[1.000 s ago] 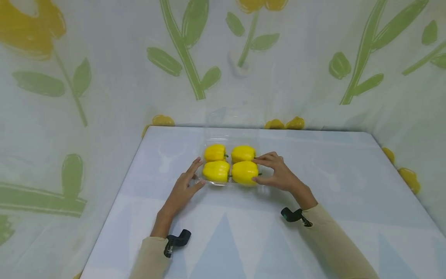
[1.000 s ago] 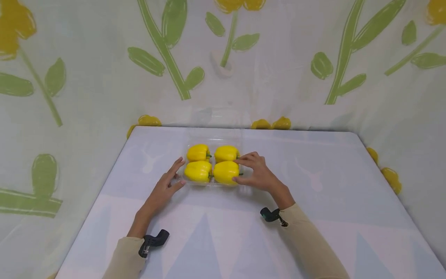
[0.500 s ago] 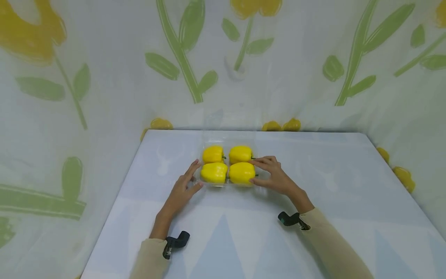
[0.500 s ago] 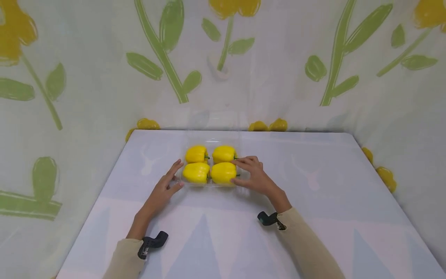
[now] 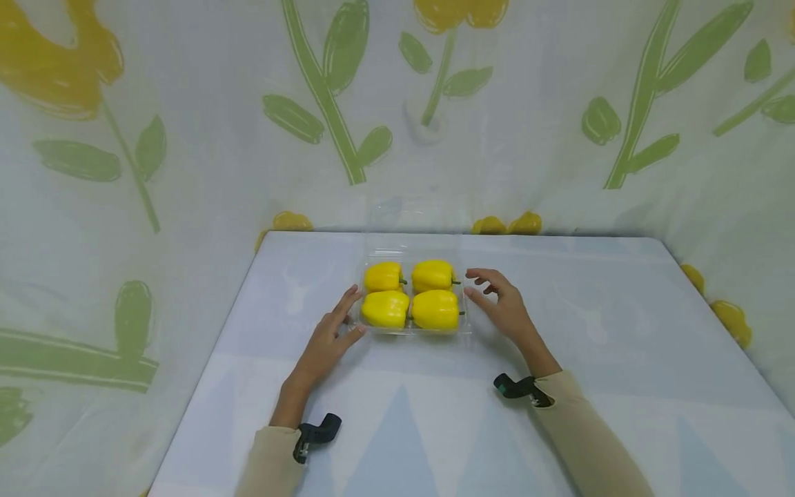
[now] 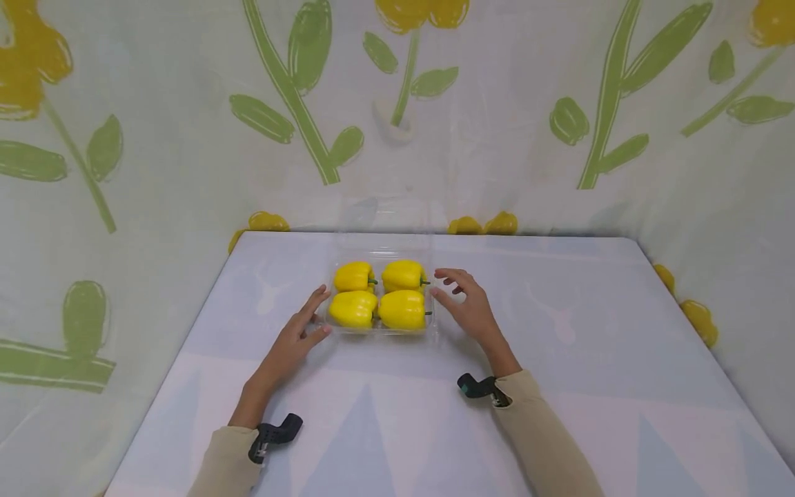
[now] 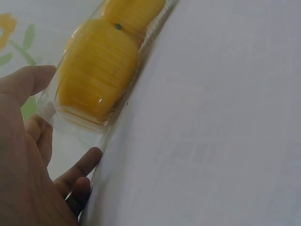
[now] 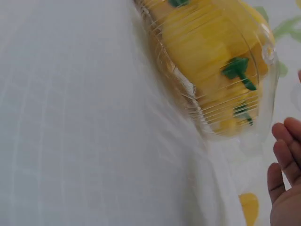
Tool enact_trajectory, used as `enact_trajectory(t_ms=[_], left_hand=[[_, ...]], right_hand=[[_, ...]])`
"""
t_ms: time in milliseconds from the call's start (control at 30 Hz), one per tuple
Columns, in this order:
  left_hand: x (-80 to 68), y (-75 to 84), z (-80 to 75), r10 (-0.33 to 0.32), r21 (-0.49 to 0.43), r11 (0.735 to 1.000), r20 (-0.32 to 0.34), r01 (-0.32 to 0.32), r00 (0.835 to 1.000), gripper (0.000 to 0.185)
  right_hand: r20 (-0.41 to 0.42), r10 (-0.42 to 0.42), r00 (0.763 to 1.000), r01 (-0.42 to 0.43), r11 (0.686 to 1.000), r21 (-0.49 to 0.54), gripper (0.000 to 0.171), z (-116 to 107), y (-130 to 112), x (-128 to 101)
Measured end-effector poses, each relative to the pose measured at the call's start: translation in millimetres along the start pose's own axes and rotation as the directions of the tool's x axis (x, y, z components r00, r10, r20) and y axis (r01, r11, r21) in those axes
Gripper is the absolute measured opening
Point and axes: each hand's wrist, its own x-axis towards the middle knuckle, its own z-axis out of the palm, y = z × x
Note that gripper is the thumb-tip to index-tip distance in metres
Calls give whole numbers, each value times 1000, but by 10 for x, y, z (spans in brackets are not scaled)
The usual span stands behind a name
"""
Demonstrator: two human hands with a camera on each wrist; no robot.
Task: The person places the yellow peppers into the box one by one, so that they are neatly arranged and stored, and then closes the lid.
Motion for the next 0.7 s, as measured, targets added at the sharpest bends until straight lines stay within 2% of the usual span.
enact_trajectory(t_ms=[133,267,367,533,633,700], left_hand=[[-4,-13,8,-2,2,1000,2,2,1000,65],[-12,-37,18,4,6,1000,3,-4,1000,65],[-20,-31,17,4,7,1000,-2,-3,1000,65],[-14,2,14,2,-4,1000,2,-2,1000,65],[-6,6,12,-7,2,1000,8,7,1000,65],[-4,3,9,-15,10,1000,5,15,1000,65]], right_hand=[[-100,118,988,-102,984,147,46,62,59,25],[-102,278,955,-249,940,231,54,134,126,65],[-96,348,933,-315,915,254,55,176,171,103],[-124,402,907,-341,875,345,54,204,255,209],[-119,408,905,-325,845,424,53,228,297,298],[-111,405,907,-320,837,443,54,248,315,353]])
